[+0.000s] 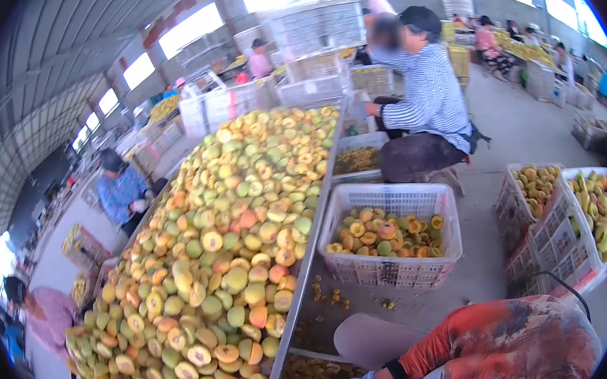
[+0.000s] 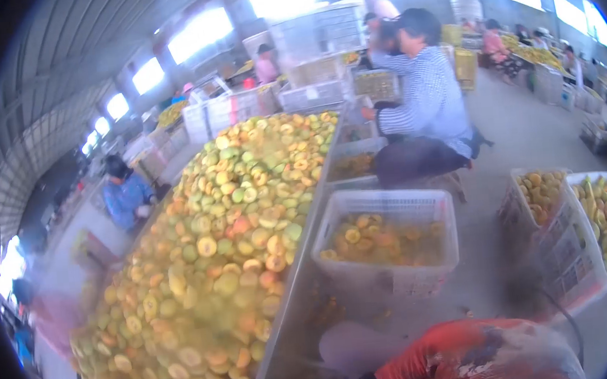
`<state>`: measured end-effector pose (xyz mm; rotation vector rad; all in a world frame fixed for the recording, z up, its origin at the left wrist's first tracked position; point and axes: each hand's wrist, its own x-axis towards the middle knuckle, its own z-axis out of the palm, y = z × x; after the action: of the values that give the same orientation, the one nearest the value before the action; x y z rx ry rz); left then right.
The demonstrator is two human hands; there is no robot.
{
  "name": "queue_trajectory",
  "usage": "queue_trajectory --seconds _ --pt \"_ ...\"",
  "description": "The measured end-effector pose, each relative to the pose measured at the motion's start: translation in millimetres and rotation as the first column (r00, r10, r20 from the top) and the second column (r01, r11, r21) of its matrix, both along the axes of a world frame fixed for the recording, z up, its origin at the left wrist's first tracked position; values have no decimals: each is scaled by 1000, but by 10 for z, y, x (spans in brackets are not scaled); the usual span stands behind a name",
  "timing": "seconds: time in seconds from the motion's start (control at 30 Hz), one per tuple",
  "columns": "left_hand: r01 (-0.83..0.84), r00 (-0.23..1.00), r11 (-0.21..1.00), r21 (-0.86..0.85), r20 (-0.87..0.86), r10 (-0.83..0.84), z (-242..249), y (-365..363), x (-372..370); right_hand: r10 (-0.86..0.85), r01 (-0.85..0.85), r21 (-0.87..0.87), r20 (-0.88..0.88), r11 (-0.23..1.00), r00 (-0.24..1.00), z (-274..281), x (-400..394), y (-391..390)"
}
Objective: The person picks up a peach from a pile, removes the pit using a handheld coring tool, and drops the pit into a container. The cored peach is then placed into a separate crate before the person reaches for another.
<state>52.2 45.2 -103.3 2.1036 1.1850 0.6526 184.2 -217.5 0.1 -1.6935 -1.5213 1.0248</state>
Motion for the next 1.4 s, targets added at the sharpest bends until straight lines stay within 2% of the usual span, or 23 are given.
queue_trajectory --seconds 0.07,0.1,0.13,0.17,0.2,0.23,0.27,0.33,0.4,0.47,0.5,0.53,0.6,0.63,0.67,0.73,0.8,0.87,1.0,1.13,1.2,1.33,1.4 --pt "124 986 979 -162 127 -104 43 -53 27 82 -83 15 51 996 995 -221 -87 41" --pt "188 981 889 417 -115 -153 -747 138 -133 64 -67 115 30 991 998 -394 -152 48" --pt "-119 989 988 102 103 109 353 -311 16 78 -78 0 83 997 993 -267 -174 93" --pt "-213 930 977 21 310 197 248 -242 -71 26 -60 -263 -129 963 991 14 -259 196" --pt "-288 816 946 -147 480 323 345 -215 -111 94 -102 -33 -190 994 977 -344 -250 215" --pt "-244 635 934 -262 684 358 323 -153 -210 -8 -52 -177 -325 983 946 -105 -361 295" --pt "-123 498 908 -401 766 406 474 -176 -389 -105 -63 -382 -404 922 909 56 -433 338" --pt "116 279 785 -608 779 561 1061 -461 -832 -88 -74 -324 -457 943 885 -93 -474 306" --pt "186 226 739 -647 760 609 1165 -656 -1170 13 -108 -198 -429 974 903 -299 -457 346" --pt "325 51 666 -671 716 696 970 -757 -1358 92 -157 -162 -350 974 932 -183 -499 436" --pt "31 327 909 -416 863 384 876 -845 -1376 139 -178 -131 -259 975 956 -144 -501 476" --pt "28 329 911 -412 864 381 780 -903 -1385 142 -180 -126 -261 976 955 -200 -473 481" --pt "294 63 692 -659 736 674 942 -1068 -1379 5 -113 -221 -438 969 899 -385 -396 448" --pt "-14 552 945 -327 785 280 863 -1129 -1367 -12 -95 -220 -441 971 897 -403 -388 428" --pt "6 561 945 -328 783 268 932 -1164 -1318 -23 -82 -199 -474 977 880 -403 -383 393" --pt "424 116 688 -590 788 605 1147 -1205 -1209 -44 -46 -164 -511 985 859 -299 -380 374" --pt "465 132 661 -588 785 605 1137 -1233 -1105 -84 -64 -252 -534 966 841 -97 -340 317" --pt "389 186 682 -619 778 600 1149 -1256 -1018 -115 -39 -252 -565 967 817 -157 -262 256" --pt "404 247 613 -679 726 641 1242 -1300 -977 -180 -23 -285 -663 958 727 -376 -134 125" --pt "360 143 640 -679 718 682 1281 -1309 -874 -181 2 -255 -681 967 710 -361 -92 121" --pt "344 158 629 -697 704 693 1205 -1264 -911 -242 -26 -299 -818 954 523 -255 -89 119" --pt "279 124 637 -718 685 718 1046 -1229 -955 -256 -1 -308 -792 951 554 -330 -44 109" --pt "-87 473 849 -522 728 496 901 -1221 -991 -248 7 -313 -740 950 626 -376 -31 108"
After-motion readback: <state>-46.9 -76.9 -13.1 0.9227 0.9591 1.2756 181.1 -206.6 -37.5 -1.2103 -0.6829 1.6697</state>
